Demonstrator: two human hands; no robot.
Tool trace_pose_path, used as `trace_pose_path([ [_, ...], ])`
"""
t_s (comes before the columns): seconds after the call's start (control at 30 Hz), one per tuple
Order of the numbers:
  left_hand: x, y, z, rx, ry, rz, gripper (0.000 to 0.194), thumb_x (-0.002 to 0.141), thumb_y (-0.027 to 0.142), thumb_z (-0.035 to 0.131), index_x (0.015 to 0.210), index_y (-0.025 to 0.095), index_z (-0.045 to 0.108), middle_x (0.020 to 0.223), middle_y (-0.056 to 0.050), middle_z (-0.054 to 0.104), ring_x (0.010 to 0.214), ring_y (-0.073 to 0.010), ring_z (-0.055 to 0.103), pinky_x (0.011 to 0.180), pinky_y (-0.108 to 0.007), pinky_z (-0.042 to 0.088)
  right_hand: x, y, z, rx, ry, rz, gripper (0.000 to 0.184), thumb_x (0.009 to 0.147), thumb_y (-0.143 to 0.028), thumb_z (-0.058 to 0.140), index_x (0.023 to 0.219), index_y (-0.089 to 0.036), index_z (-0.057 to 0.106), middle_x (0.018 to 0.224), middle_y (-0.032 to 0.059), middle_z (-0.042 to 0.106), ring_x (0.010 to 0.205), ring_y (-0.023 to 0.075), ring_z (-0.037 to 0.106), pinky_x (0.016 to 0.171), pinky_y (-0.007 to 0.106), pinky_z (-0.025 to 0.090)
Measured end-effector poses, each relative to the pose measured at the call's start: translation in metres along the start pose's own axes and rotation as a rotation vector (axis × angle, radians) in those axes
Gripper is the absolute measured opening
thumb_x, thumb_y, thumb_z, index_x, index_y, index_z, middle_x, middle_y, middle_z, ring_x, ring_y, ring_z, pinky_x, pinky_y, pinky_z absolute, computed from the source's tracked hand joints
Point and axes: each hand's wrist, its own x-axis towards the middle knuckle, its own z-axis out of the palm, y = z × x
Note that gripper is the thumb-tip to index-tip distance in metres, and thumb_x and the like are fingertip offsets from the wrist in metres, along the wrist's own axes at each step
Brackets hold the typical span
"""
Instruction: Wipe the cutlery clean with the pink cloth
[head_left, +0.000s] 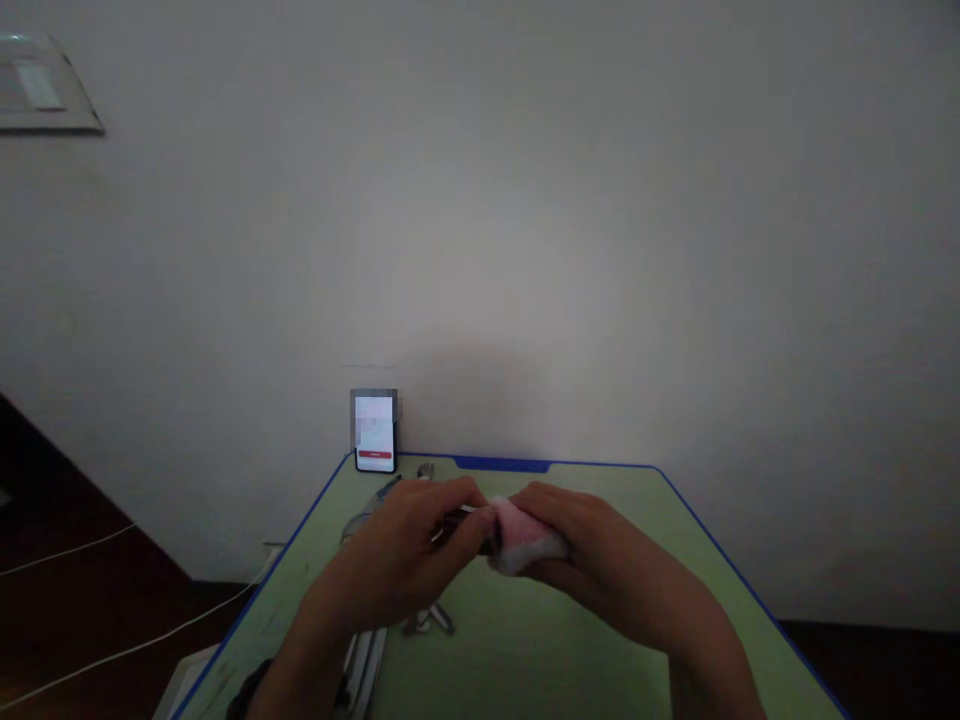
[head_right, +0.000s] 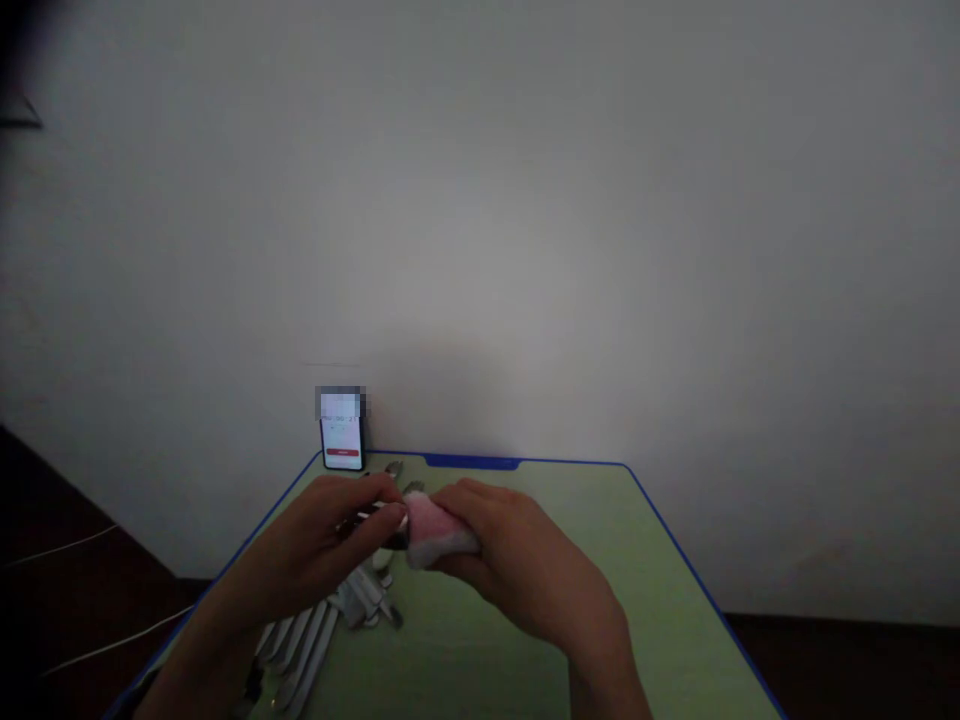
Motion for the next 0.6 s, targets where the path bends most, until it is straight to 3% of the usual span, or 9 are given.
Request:
trace_pose_path([
  [0.3,-0.006,-0.005,-0.008,-0.137,0.005,0.022,0.026,0.092,0.033,0.039,0.077,0.017,0.054,0.058,0.004,0.053,0.053,-0.0083,0.05,0.053,-0.018,0.036,-0.018,0.004,-0.019,0.038,0.014,0.091,0.023,0.084,-0.041,0.052,0.088,-0.019,0.058,0.084,0.0015,0.062,0.074,0.0141,0.054,0.067,0.023,0.039],
  [0.6,0.001,0.005,0.002,-0.085,-0.025,0.041,0.016,0.09,0.028,0.043,0.087,0.02,0.056,0.063,0.004,0.059,0.057,-0.009,0.054,0.055,-0.019,0.038,-0.007,-0.006,-0.007,-0.002,-0.03,0.074,0.024,0.084,-0.041,0.052,0.085,-0.019,0.06,0.083,0.0024,0.064,0.074,0.015,0.055,0.064,0.023,0.038],
])
